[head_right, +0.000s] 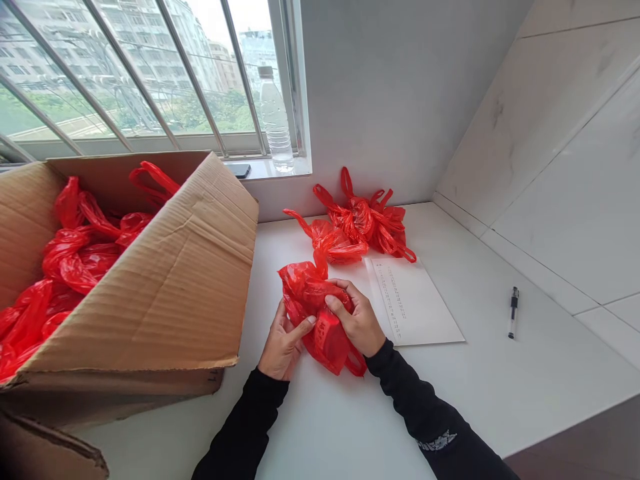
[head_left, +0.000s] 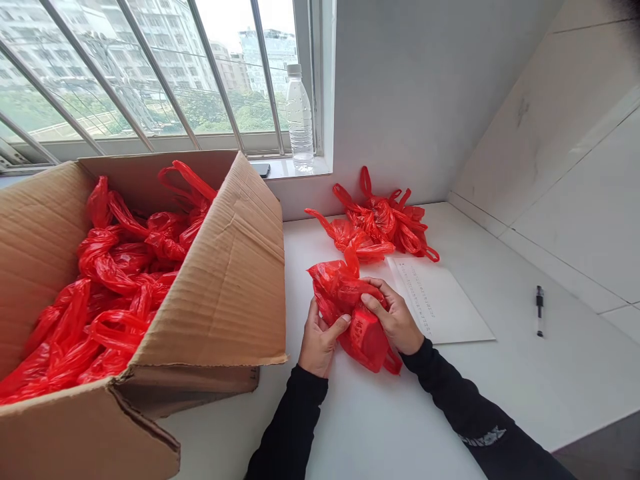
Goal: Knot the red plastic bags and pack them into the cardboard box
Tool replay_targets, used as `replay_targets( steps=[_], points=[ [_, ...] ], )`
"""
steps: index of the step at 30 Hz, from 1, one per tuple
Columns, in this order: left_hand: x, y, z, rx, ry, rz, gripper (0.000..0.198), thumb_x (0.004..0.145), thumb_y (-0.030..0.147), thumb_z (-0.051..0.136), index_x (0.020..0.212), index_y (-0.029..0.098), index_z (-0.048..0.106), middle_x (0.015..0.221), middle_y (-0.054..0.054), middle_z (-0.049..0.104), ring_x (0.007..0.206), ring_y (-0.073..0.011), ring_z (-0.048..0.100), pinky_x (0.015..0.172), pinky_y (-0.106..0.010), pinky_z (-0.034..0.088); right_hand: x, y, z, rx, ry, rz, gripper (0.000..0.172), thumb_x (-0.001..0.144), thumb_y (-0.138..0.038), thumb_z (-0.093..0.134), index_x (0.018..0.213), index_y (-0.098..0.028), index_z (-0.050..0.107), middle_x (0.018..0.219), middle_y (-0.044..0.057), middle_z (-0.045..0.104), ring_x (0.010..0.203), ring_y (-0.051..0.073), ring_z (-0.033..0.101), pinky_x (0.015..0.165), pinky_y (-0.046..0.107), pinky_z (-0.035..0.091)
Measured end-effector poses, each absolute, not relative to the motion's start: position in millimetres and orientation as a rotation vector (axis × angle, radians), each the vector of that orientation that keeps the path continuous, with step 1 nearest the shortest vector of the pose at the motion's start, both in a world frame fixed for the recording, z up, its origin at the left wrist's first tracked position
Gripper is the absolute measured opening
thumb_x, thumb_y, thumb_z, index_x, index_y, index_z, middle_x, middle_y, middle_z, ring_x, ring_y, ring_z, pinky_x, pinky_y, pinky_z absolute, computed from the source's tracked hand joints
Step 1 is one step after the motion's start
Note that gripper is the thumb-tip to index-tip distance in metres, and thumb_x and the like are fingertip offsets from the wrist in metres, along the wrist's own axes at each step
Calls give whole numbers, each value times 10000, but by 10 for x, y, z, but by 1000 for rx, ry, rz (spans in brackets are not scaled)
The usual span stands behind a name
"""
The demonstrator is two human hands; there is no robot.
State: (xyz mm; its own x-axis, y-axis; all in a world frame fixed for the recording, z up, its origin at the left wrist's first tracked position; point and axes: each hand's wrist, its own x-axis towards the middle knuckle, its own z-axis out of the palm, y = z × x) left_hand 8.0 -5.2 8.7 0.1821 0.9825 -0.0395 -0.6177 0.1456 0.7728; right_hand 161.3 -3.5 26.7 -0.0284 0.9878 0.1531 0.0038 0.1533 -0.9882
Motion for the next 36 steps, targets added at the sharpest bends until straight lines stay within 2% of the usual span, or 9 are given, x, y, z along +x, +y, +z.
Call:
replay_targets(
  steps=[4,10,12,17,22,25,28,31,36],
  points=[
    [60,-6,51,648,694,1414,681,689,172,809,1293,274,512,1275,-66,648,1236,-254,572,1074,-393,424,1600,-49,272,-1001,-1371,1189,394,925,-385,542,1298,-287,461,1276,54,589,1170,225,573,1031,412,438],
    [46,18,20,525,699,1455,600,687,215,822,1233,237,574,1188,-73,698,1203,-279,598,1026,-414,466,1554,-49,181,-1041,-1389,1052,429,795,-291,707,1138,-308,450,1358,49,480,1232,226,522,1025,429,452],
    [51,12,13,493,703,1429,558,690,227,821,1201,206,597,1155,-86,713,1160,-285,626,1006,-418,478,1553,-44,167,-1054,-1377,990,412,795,-295,713,1115,-309,455,1344,47,477,1203,216,539,1021,426,458],
    [47,-4,28,465,713,1383,541,691,193,806,1193,190,604,1144,-93,720,1150,-275,632,1009,-399,470,1582,-30,179,-1146,-1489,863,148,869,-351,630,984,-260,608,1236,63,519,1210,231,524,988,400,479],
    [47,-51,66,512,644,1297,510,739,201,748,1220,192,578,1191,-98,698,1178,-281,612,1019,-409,460,1585,-29,179,-1223,-1505,791,159,884,-375,612,955,-251,681,1187,75,552,1175,242,547,997,414,470],
    [76,-71,46,639,625,1236,575,669,144,797,1193,197,567,1242,-99,670,1218,-287,580,1040,-409,443,1589,-25,169,-1213,-1494,772,152,884,-368,616,936,-257,706,1168,72,556,1178,240,549,1053,429,427],
    [95,-55,0,698,649,1246,644,607,109,833,1180,197,552,1247,-104,665,1216,-296,580,1036,-417,448,1599,-26,180,-1186,-1505,785,164,893,-356,604,979,-270,714,1189,72,545,1193,234,544,1065,423,424],
    [82,-21,-36,691,646,1290,674,632,127,834,1223,197,519,1267,-115,653,1215,-284,583,1055,-425,434,1601,-39,216,-1179,-1560,809,211,878,-331,620,1072,-283,689,1241,71,523,1222,232,528,1082,422,410],
    [55,-3,-50,711,691,1316,577,686,193,822,1187,184,535,1204,-119,685,1132,-263,641,1005,-397,478,1591,-58,250,-1186,-1661,803,360,835,-279,662,1194,-304,634,1304,69,496,1277,238,485,1118,433,368]
  ],
)
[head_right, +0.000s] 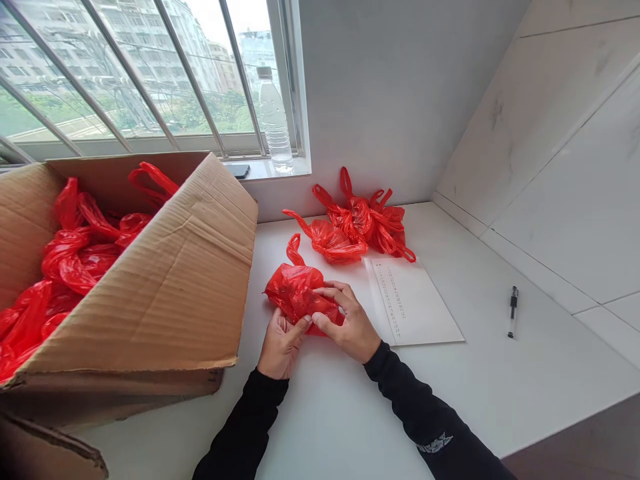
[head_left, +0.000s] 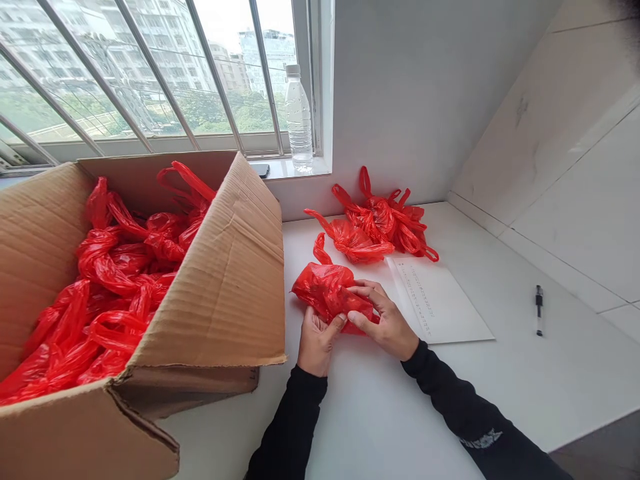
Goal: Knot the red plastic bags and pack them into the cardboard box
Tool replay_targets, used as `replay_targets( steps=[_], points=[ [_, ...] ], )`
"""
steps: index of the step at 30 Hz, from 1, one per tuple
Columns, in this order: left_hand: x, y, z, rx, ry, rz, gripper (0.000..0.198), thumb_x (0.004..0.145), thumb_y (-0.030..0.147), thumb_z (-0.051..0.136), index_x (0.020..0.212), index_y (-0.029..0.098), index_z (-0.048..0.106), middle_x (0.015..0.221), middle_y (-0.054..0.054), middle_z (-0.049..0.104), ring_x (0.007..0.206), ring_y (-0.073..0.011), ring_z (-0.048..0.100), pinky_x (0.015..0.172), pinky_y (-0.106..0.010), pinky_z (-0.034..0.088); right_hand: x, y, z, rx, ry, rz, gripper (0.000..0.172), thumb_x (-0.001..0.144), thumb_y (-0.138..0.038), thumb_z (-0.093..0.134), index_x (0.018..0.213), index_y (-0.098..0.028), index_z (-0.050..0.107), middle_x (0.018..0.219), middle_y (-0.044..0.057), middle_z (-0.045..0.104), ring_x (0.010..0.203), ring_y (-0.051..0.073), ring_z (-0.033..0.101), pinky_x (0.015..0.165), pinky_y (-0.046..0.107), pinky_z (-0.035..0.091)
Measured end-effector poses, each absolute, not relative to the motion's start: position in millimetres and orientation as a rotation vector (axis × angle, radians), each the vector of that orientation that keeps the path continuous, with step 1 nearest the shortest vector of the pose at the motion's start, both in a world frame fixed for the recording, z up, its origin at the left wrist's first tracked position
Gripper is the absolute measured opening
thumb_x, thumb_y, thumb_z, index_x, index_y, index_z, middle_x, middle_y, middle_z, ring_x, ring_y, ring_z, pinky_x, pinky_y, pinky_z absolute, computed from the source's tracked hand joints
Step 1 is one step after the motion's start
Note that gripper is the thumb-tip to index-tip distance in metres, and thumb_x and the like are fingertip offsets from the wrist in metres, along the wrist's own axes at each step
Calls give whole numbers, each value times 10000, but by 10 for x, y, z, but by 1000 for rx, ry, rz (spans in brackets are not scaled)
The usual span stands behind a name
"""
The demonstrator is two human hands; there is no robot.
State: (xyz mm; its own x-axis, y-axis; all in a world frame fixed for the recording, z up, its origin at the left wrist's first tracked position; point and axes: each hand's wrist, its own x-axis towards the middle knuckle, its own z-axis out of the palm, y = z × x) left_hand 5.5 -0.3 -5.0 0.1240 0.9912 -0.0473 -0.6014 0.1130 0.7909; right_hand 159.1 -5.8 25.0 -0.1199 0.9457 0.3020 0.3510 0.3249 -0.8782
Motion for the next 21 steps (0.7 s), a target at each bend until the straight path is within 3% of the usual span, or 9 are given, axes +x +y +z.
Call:
replay_targets(
  steps=[6,10,21],
  points=[
    [64,-30,-4,660,719,1247,464,765,291,769,1157,196,539,1048,-87,739,990,-246,705,860,-376,562,1572,-54,230,-1163,-1648,847,409,886,-327,610,1295,-315,581,1345,66,525,1299,243,486,1115,437,378],
    [68,-36,26,620,740,1231,458,777,331,754,1160,200,538,1096,-91,727,1000,-243,704,863,-384,564,1541,-69,233,-1164,-1607,884,428,899,-311,587,1324,-295,543,1319,65,570,1244,239,539,1084,434,417],
    [132,-41,3,578,774,1255,435,741,346,783,1106,184,611,1143,-108,705,1045,-264,675,935,-429,521,1439,-120,232,-1163,-1542,567,393,859,-102,473,1169,-284,634,1286,47,592,1243,229,534,1081,420,420]
  ],
)
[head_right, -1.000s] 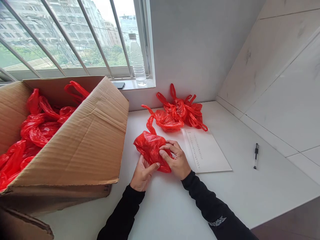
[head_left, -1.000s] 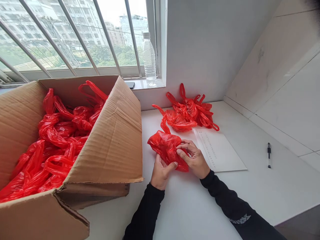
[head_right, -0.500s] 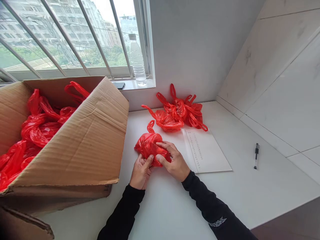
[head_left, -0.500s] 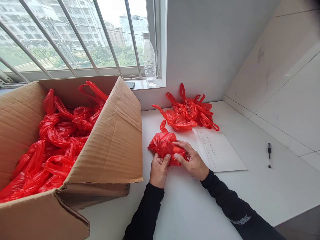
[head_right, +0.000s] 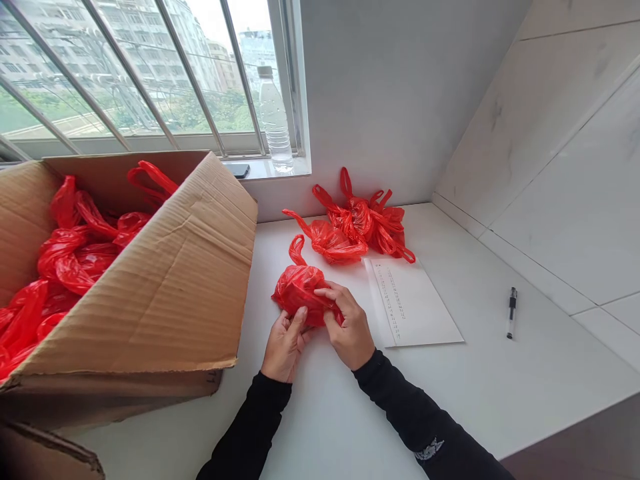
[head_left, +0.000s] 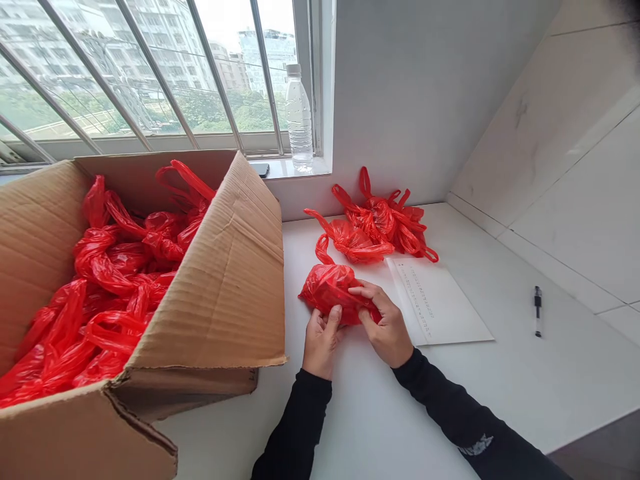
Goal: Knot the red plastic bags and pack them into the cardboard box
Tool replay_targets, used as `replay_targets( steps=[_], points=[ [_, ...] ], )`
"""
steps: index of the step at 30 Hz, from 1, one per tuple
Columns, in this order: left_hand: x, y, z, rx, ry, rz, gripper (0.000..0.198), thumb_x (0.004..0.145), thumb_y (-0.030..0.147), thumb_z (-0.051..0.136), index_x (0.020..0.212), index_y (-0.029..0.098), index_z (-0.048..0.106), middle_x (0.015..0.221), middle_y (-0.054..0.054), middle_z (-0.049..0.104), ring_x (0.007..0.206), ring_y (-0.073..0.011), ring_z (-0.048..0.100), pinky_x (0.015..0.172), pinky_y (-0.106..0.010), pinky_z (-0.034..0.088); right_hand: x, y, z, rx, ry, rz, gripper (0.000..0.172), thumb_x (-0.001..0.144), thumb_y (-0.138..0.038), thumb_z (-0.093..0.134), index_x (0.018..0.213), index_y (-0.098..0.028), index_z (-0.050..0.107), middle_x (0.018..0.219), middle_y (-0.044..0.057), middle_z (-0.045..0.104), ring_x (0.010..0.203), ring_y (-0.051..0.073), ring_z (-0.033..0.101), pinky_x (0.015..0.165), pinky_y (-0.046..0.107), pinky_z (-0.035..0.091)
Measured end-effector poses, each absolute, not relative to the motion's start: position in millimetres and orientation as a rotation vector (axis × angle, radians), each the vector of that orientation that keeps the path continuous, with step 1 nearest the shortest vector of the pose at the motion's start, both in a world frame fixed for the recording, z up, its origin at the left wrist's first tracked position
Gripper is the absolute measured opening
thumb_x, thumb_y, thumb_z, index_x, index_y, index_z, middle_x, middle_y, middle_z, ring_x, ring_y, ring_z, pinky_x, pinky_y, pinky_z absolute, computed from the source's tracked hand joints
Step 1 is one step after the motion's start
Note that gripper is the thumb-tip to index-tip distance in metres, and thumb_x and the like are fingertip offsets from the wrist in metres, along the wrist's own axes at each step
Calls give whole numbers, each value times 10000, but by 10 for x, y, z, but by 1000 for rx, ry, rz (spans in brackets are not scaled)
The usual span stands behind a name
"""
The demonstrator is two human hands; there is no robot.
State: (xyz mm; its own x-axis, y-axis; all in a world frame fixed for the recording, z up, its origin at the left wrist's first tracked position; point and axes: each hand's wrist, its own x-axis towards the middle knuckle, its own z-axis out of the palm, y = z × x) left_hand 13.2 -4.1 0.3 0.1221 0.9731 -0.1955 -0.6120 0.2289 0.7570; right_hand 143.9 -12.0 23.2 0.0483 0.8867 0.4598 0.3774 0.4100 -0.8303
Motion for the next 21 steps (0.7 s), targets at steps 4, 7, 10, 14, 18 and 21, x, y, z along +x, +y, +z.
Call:
replay_targets(
  steps=[4,7,10,14,18,21],
  points=[
    [74,-36,39,527,751,1206,393,765,351,761,1087,172,624,1142,-115,695,1027,-259,677,942,-437,519,1484,-128,242,-1205,-1518,409,450,854,-59,425,1168,-305,633,1292,32,602,1246,231,534,1075,455,422],
    [41,-49,129,402,584,1163,388,823,421,675,1124,178,638,1153,-117,684,1066,-266,657,961,-450,510,1488,-165,267,-1122,-1647,379,485,838,-32,424,1154,-327,645,1263,24,631,1229,239,552,1050,475,448],
    [16,-59,208,322,493,1222,437,844,473,621,1179,192,640,1177,-108,679,1135,-278,622,992,-443,489,1450,-233,318,-887,-1908,489,523,784,-47,508,1194,-351,627,1212,4,674,1184,253,589,1026,478,476],
    [-9,-44,227,290,531,1239,410,847,449,610,1146,174,672,1108,-102,714,1142,-296,623,1002,-445,478,1434,-302,390,-821,-1826,674,479,823,-147,556,1263,-335,575,1203,21,674,1095,252,632,957,458,517],
    [-7,-18,217,292,534,1228,395,844,415,574,1118,159,695,1071,-109,734,1126,-317,635,972,-454,496,1510,-231,383,-1065,-1540,662,272,897,-224,529,1145,-296,614,1091,45,662,932,220,648,872,422,534],
    [5,-21,230,303,538,1232,405,840,392,570,1150,157,685,1090,-105,733,1123,-315,638,960,-446,506,1555,-121,312,-1210,-1617,678,300,838,-246,626,1137,-271,624,1089,58,624,939,224,621,867,415,519]
  ],
)
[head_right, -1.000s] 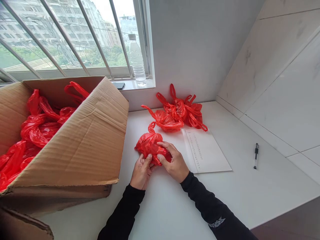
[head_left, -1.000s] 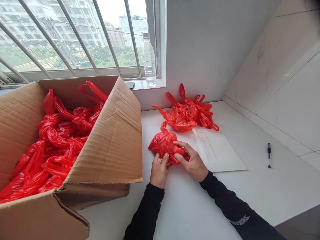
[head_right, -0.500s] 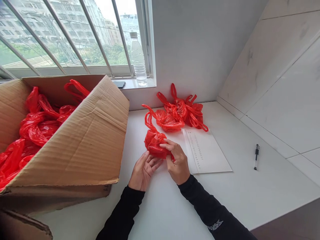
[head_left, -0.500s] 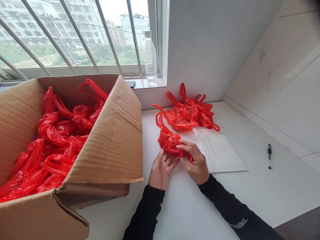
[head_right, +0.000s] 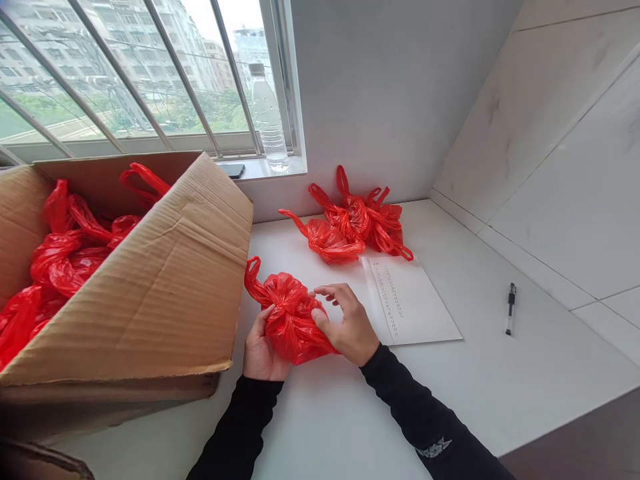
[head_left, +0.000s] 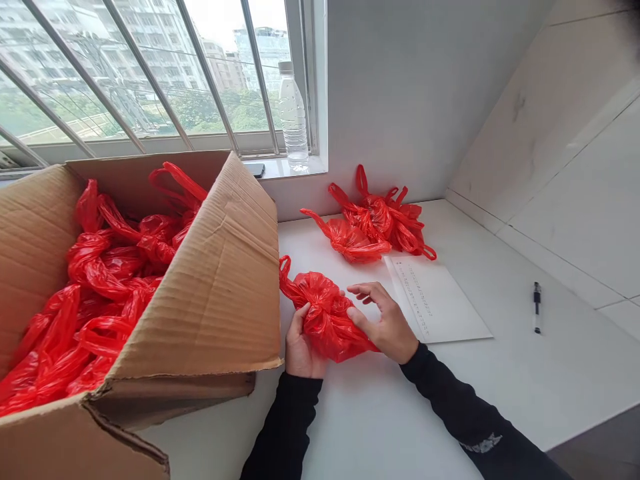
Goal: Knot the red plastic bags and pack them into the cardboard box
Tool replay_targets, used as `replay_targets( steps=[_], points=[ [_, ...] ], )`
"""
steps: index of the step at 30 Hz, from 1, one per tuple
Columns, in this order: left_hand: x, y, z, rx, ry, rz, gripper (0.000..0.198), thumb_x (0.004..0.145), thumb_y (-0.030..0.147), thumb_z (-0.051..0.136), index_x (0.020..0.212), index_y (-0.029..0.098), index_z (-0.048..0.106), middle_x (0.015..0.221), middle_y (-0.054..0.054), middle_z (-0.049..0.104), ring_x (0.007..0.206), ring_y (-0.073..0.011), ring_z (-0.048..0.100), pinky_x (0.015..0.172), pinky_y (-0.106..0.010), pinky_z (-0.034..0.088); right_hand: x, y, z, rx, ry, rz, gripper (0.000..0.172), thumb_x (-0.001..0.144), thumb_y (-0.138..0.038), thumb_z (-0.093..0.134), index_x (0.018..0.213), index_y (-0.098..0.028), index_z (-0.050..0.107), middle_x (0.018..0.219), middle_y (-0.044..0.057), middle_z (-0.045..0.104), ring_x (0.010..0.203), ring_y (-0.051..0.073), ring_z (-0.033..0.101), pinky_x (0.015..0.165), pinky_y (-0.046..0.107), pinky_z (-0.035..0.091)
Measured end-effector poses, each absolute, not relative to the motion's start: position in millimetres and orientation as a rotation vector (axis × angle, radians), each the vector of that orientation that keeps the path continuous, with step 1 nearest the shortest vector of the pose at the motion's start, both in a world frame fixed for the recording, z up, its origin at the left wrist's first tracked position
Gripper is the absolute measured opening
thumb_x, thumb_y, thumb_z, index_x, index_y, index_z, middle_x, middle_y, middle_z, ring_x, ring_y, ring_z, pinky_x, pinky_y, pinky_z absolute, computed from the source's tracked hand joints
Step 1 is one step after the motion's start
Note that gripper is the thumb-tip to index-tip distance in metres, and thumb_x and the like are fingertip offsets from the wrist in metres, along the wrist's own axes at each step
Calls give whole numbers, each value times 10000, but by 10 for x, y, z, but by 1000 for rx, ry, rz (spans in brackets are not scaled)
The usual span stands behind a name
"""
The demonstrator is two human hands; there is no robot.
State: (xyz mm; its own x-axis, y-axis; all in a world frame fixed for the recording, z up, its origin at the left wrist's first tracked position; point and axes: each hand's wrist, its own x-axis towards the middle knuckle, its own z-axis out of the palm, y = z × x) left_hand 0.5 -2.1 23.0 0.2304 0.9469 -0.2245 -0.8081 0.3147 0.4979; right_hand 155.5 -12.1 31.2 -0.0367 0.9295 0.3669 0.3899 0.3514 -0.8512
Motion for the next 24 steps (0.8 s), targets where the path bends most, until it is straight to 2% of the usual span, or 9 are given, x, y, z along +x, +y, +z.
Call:
replay_targets(
  steps=[3,8,14,18,22,24],
  points=[
    [23,-37,238,318,543,1217,415,850,405,570,1160,153,684,1095,-106,733,1124,-314,638,964,-441,507,1558,-45,234,-1277,-1714,763,342,797,-235,655,1137,-255,629,1074,60,611,885,211,619,809,390,525],
    [65,-58,211,375,553,1170,421,866,453,587,1136,149,696,1100,-115,730,1123,-311,640,986,-431,499,1553,-17,198,-1335,-1613,735,102,842,-202,568,903,-220,648,891,38,617,777,189,596,748,355,506],
    [60,-63,179,383,568,1222,354,852,307,652,1171,156,664,1116,-97,725,1115,-285,645,980,-409,498,1560,-49,224,-1310,-1568,723,201,834,-286,625,1024,-220,627,937,33,596,808,185,563,778,343,489],
    [38,-63,127,455,607,1208,328,803,267,723,1107,151,683,1036,-90,745,1056,-277,669,950,-397,507,1546,-59,236,-1300,-1634,799,306,810,-367,685,1074,-220,641,934,30,601,796,179,546,754,330,471],
    [45,-53,89,538,614,1203,286,777,266,757,1032,149,701,999,-88,749,1000,-261,683,916,-380,517,1556,-54,242,-1294,-1606,837,156,825,-311,658,936,-203,652,855,18,602,757,169,519,740,320,455],
    [51,-45,76,552,629,1217,288,753,260,778,1007,149,702,978,-84,751,966,-251,690,901,-375,520,1562,-50,237,-1295,-1569,903,133,842,-300,629,928,-200,636,852,19,614,754,170,529,738,319,462]
  ],
)
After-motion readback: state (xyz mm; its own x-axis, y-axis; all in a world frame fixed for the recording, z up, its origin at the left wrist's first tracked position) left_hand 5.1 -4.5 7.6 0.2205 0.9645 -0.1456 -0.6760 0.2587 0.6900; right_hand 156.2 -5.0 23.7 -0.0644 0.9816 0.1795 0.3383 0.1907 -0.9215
